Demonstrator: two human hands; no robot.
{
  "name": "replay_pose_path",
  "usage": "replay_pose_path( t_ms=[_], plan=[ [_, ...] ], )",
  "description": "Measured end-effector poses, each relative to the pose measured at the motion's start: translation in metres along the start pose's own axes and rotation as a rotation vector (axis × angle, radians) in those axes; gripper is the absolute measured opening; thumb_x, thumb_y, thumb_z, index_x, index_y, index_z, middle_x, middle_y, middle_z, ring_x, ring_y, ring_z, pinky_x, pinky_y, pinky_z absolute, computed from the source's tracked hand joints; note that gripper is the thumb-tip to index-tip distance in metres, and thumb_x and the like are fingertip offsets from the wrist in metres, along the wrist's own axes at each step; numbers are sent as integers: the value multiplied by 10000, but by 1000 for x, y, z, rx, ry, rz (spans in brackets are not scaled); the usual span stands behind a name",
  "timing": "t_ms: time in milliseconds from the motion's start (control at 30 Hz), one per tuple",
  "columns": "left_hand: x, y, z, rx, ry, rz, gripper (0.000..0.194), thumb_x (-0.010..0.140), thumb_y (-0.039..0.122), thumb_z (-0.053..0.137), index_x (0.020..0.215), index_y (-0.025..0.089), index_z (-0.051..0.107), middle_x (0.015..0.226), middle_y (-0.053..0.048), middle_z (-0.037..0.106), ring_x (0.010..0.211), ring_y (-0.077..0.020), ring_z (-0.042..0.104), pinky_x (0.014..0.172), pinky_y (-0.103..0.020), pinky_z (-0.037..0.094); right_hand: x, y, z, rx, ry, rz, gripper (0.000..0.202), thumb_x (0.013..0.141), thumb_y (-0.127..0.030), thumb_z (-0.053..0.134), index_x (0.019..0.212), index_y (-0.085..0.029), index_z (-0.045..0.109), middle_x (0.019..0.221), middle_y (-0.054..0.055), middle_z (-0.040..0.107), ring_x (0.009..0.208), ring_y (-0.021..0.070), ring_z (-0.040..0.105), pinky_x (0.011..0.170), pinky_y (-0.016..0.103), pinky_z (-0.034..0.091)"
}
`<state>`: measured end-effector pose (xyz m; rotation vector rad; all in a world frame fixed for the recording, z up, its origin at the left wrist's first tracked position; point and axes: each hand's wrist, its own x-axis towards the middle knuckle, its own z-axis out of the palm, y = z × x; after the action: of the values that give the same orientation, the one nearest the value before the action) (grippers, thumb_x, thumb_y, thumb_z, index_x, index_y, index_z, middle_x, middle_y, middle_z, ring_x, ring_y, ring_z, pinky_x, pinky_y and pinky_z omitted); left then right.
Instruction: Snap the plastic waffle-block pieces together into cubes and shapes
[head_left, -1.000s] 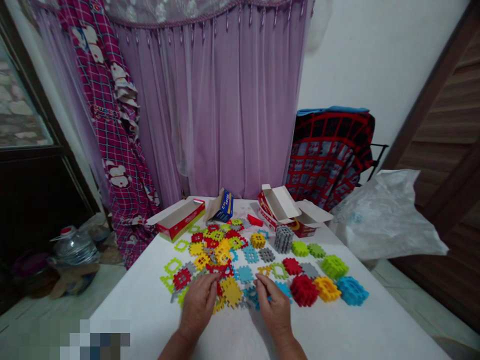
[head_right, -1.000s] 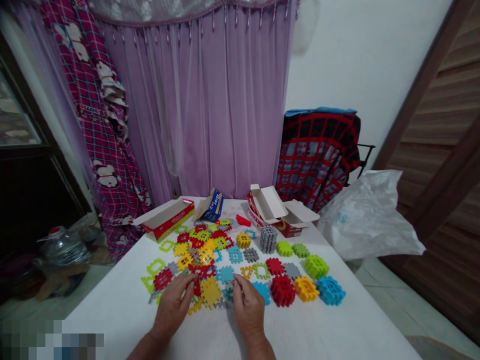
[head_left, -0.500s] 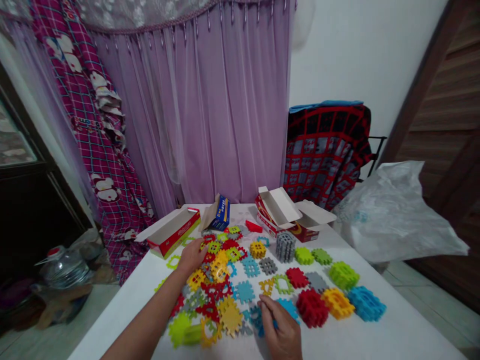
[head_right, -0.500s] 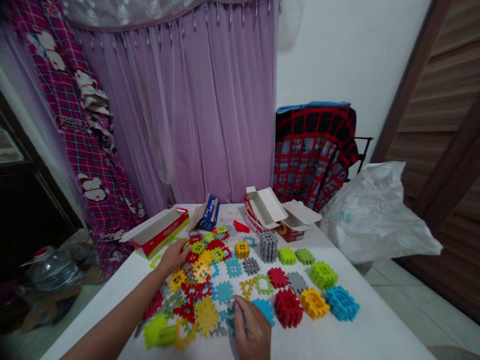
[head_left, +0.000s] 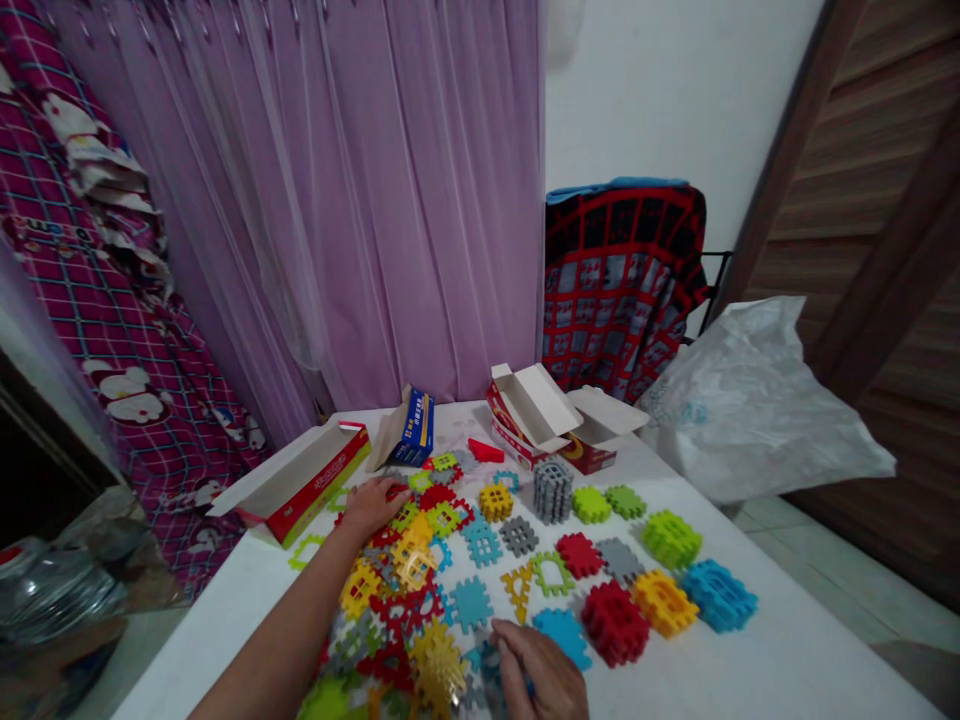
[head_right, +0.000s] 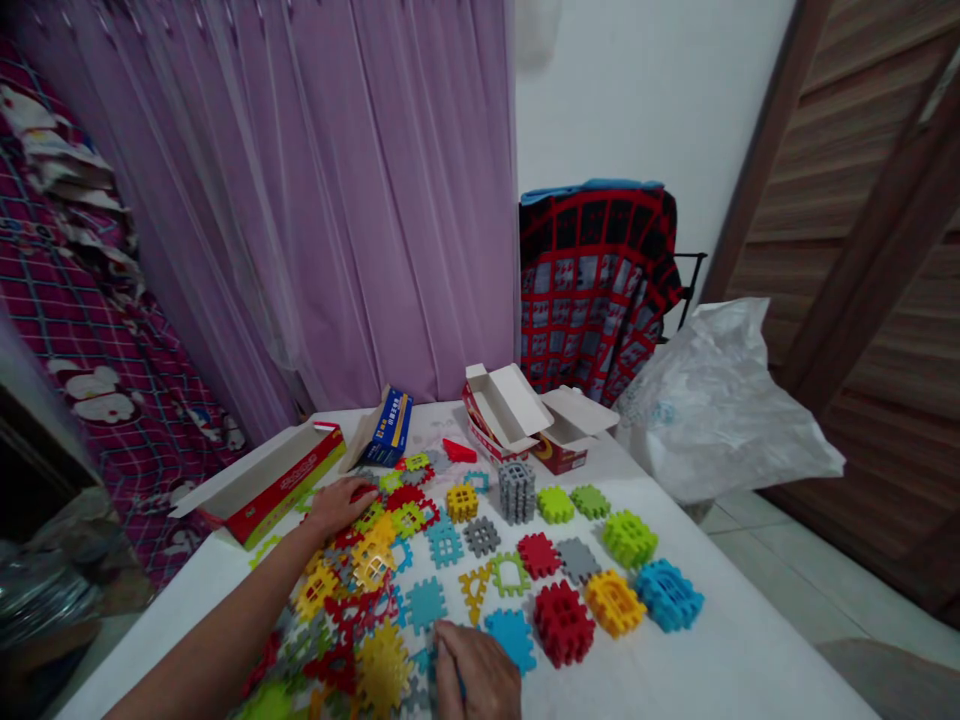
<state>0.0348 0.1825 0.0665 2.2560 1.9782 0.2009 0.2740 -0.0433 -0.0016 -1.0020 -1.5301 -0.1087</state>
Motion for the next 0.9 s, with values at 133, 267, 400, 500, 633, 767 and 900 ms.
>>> replay_pose_path(
  t_ms=[133, 267, 400, 500, 633, 767, 900],
  plan=[
    [-22, -2, -9, -34, -8, 82, 440, 849, 556, 508, 1125, 276, 705, 1249, -95, 681, 1205, -321, 573, 1059, -532, 328, 8, -6, -7, 3, -78, -18, 227, 901, -146, 557, 1068, -211, 697, 827, 58, 767, 684, 169, 733, 633, 225, 595],
    [-49, -6, -16, -99, -15, 136, 381, 835, 531, 539, 1070, 297, 726, 1211, -58, 709, 1184, -292, 586, 1074, -492, 316, 14, -13, -8, -17, -29, -23, 210, 907, -156, 547, 1040, -212, 699, 810, 52, 765, 668, 168, 731, 624, 230, 594],
    [-62, -15, -20, -189, -37, 165, 335, 874, 439, 480, 1025, 279, 733, 1067, -15, 758, 1030, -222, 663, 940, -349, 449, 17, -15, -9, -33, -17, -18, 201, 915, -170, 542, 1027, -208, 705, 815, 49, 767, 682, 165, 735, 628, 228, 594],
    [-60, -23, -23, -241, -29, 141, 365, 901, 341, 399, 1081, 247, 702, 950, -7, 764, 887, -182, 688, 815, -286, 496, 17, -16, -9, -43, -25, -23, 199, 920, -165, 531, 1008, -203, 704, 814, 49, 767, 684, 159, 735, 631, 220, 591],
    [-56, -24, -19, -256, -40, 165, 295, 796, 316, 577, 1051, 233, 700, 1066, -36, 740, 977, -201, 662, 885, -295, 477, 16, -15, -8, -55, -33, -24, 189, 920, -165, 532, 997, -197, 702, 814, 46, 768, 686, 155, 736, 639, 216, 590],
    [-59, -14, -13, -258, -61, 193, 228, 684, 260, 701, 908, 216, 704, 1140, -70, 704, 1102, -235, 603, 994, -320, 412, 14, -16, -7, -58, -38, -11, 195, 931, -180, 521, 987, -193, 708, 813, 46, 768, 685, 154, 736, 642, 218, 592],
    [-69, -6, -18, -298, -64, 130, 56, 737, 237, 638, 778, 223, 674, 931, -35, 718, 947, -216, 633, 921, -330, 438, 14, -18, -7, -53, -49, -3, 201, 935, -194, 520, 983, -190, 715, 819, 51, 769, 696, 157, 736, 652, 224, 596]
  ],
)
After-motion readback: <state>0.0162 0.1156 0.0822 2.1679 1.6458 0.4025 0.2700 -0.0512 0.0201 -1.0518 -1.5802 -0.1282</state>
